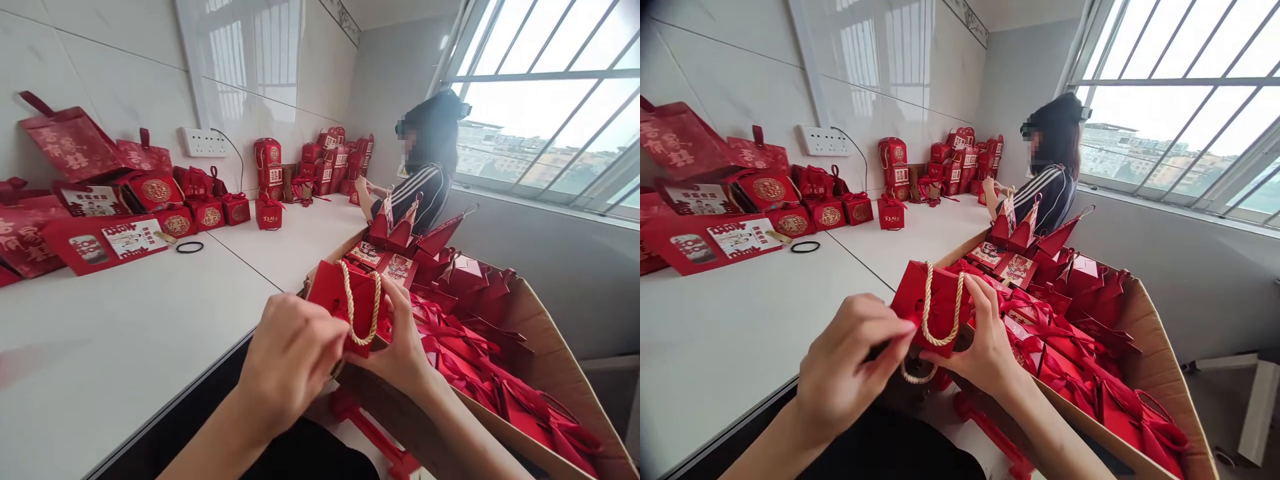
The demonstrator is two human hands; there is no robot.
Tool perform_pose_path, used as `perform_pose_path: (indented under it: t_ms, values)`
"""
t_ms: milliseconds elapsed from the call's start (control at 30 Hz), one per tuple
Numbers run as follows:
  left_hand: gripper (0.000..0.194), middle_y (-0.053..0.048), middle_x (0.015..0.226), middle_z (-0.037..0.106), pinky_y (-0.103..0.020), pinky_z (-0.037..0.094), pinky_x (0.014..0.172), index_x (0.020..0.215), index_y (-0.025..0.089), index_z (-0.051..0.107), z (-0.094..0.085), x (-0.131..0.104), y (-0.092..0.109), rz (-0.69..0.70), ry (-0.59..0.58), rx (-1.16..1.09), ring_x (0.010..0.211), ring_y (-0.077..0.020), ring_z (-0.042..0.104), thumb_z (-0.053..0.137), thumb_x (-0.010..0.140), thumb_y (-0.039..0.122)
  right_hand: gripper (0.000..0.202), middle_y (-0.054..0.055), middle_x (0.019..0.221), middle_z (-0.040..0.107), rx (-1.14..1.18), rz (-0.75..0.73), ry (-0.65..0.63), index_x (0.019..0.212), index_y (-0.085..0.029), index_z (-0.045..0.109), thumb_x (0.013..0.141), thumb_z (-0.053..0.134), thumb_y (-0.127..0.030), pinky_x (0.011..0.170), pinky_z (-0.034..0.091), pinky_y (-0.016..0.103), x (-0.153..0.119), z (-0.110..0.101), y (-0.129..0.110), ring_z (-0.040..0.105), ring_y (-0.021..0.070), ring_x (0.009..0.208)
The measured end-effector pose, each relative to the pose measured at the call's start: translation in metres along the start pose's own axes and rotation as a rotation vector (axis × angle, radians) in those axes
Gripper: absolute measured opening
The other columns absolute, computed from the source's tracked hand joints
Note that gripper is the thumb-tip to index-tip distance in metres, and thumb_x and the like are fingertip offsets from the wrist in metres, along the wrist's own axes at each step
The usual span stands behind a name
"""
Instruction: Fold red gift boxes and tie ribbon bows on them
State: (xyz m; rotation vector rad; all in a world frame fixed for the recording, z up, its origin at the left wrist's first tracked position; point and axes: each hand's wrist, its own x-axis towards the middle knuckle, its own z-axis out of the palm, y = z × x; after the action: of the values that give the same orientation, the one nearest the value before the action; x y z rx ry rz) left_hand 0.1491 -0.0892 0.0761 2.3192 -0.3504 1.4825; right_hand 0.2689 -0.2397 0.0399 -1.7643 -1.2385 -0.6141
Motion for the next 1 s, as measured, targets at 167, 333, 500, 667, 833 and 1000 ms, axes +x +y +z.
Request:
perform_pose_path:
  t_ms: [167, 333, 500, 667, 833, 1000]
  values:
    - [0.027, -0.005, 0.077, 0.067, -0.036, 0.046, 0.076, 0.094, 0.013, 0.065, 0.010, -0.001, 0.020, 0.308, -0.032, 0.059, 0.071, -0.0137, 0.059, 0.039, 0.090, 0.010, 0.099, 0.013, 0.134, 0.036, 0.033, 0.006, 0.098, 0.145, -0.032, 0.019, 0.066, 0.080, -0.038, 0.100, 0.044, 0.056, -0.007, -0.011, 0.007, 0.041, 0.0349, 0.125]
    - [0.022, -0.004, 0.076, 0.067, -0.035, 0.048, 0.074, 0.093, 0.014, 0.065, 0.019, 0.010, 0.021, 0.322, -0.016, 0.009, 0.071, -0.0142, 0.060, 0.045, 0.088, 0.010, 0.099, 0.014, 0.136, 0.034, -0.015, -0.011, 0.090, 0.145, -0.031, 0.017, 0.068, 0.079, -0.036, 0.099, 0.044, 0.055, -0.013, -0.028, 0.010, 0.040, 0.0339, 0.127]
    - [0.008, 0.002, 0.076, 0.067, -0.025, 0.048, 0.069, 0.092, 0.021, 0.061, 0.050, 0.040, -0.007, -0.137, -0.070, -0.085, 0.066, -0.0106, 0.060, 0.061, 0.083, 0.021, 0.102, 0.014, 0.133, 0.038, -0.116, 0.022, 0.029, 0.144, -0.029, 0.020, 0.064, 0.080, -0.045, 0.097, 0.046, 0.052, -0.019, -0.050, 0.013, 0.042, 0.0338, 0.125]
    - [0.015, 0.000, 0.083, 0.068, -0.025, 0.048, 0.070, 0.085, 0.020, 0.063, 0.105, 0.051, -0.048, -0.504, -0.366, -0.227, 0.073, -0.0136, 0.062, 0.054, 0.085, 0.032, 0.092, 0.011, 0.134, 0.045, 0.119, 0.466, 0.035, 0.137, -0.031, 0.031, 0.062, 0.080, -0.048, 0.088, 0.053, 0.044, -0.032, -0.079, 0.030, 0.056, 0.0298, 0.114]
    - [0.023, -0.005, 0.090, 0.069, -0.033, 0.047, 0.083, 0.085, 0.018, 0.062, 0.153, 0.022, -0.055, -0.429, -0.676, -0.169, 0.086, -0.0197, 0.064, 0.043, 0.088, 0.031, 0.053, 0.005, 0.095, 0.071, 0.938, 1.137, 0.161, 0.110, -0.025, 0.057, 0.072, 0.065, -0.061, 0.079, 0.057, 0.039, -0.043, -0.117, 0.048, 0.069, 0.0234, 0.084]
    - [0.027, -0.009, 0.093, 0.069, -0.043, 0.042, 0.090, 0.089, 0.018, 0.063, 0.167, 0.006, -0.048, -0.326, -0.837, 0.037, 0.095, -0.0269, 0.061, 0.040, 0.088, 0.032, 0.031, -0.002, 0.076, 0.074, 1.406, 1.314, 0.244, 0.089, -0.023, 0.065, 0.086, 0.052, -0.051, 0.066, 0.057, 0.024, -0.051, -0.136, 0.053, 0.069, 0.0134, 0.069]
